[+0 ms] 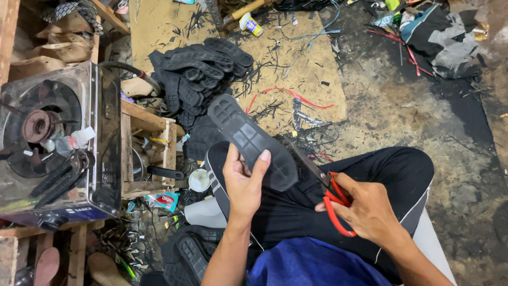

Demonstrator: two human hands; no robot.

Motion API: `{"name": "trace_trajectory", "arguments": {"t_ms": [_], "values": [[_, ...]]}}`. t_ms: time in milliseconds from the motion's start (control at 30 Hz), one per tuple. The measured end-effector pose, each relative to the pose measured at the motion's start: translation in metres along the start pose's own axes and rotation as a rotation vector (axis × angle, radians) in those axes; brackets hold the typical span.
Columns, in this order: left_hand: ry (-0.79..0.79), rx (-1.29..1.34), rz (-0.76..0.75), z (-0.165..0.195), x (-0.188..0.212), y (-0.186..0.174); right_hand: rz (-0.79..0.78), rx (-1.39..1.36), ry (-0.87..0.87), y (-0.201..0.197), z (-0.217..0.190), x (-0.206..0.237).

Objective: The person sits cross-legged and uses red-handled shears to trim the edges of black rubber shoe soles. They repeatedly pick up soles from a pile, cut along the perimeter, and place the trimmed pieces back down. The workspace is cluttered with rubber scraps and tools.

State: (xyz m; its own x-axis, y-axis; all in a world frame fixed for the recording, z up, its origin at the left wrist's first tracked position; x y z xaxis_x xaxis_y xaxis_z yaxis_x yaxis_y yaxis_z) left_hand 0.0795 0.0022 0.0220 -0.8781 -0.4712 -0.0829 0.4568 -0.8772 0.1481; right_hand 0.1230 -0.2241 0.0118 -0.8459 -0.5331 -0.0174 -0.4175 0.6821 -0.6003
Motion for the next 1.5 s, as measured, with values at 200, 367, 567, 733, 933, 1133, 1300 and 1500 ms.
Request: {"name": "trace_trajectory", "arguments": {"t_ms": [200,367,567,733,933,1133,1300,1500], "values": [[0.018,-0.034,-0.047,-0.002,0.003,0.006,0.045,0.186,-0.041,-0.004,-0.014,-0.004],[-0.025,-0.003,-0.075,-0.006,0.007,0.012,0.047,0.17,-0.063,-0.003,-0.017,-0.006],[-0.05,0.058,-0.033,-0.01,0.004,0.007,0.066,0.216,0.008,-0.007,-0.008,-0.004],[-0.031,0.035,-0.019,-0.009,0.003,0.007,0.168,0.226,-0.211,-0.014,-0.029,0.001],[-0.033,0.059,-0.019,-0.01,0.002,0.006,0.053,0.138,-0.091,-0.001,-0.002,-0.001],[-0.129,0.356,-0.032,-0.027,0.005,0.01,0.072,-0.342,0.22,0.011,0.044,0.001],[-0.332,0.407,-0.163,-0.054,0.027,0.041,0.143,-0.55,0.138,0.017,0.043,0.001],[-0.603,0.775,-0.329,-0.08,0.042,0.059,0.064,-0.82,0.162,0.036,0.067,0.002]]}}
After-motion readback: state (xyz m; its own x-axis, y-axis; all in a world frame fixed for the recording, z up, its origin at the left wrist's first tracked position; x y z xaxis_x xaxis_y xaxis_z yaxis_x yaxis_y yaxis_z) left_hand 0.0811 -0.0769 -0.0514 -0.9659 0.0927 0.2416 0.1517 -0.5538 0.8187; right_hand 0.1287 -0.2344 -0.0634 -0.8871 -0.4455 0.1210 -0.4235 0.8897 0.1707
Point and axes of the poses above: each hand's wrist, its own x-axis away from the middle knuckle, its own y-axis out of the palm, z = x × y, the point moved 10 cm from there along -x, towards the middle knuckle, and after that the axes turned 10 degrees about -x, right-handed, at the moved point
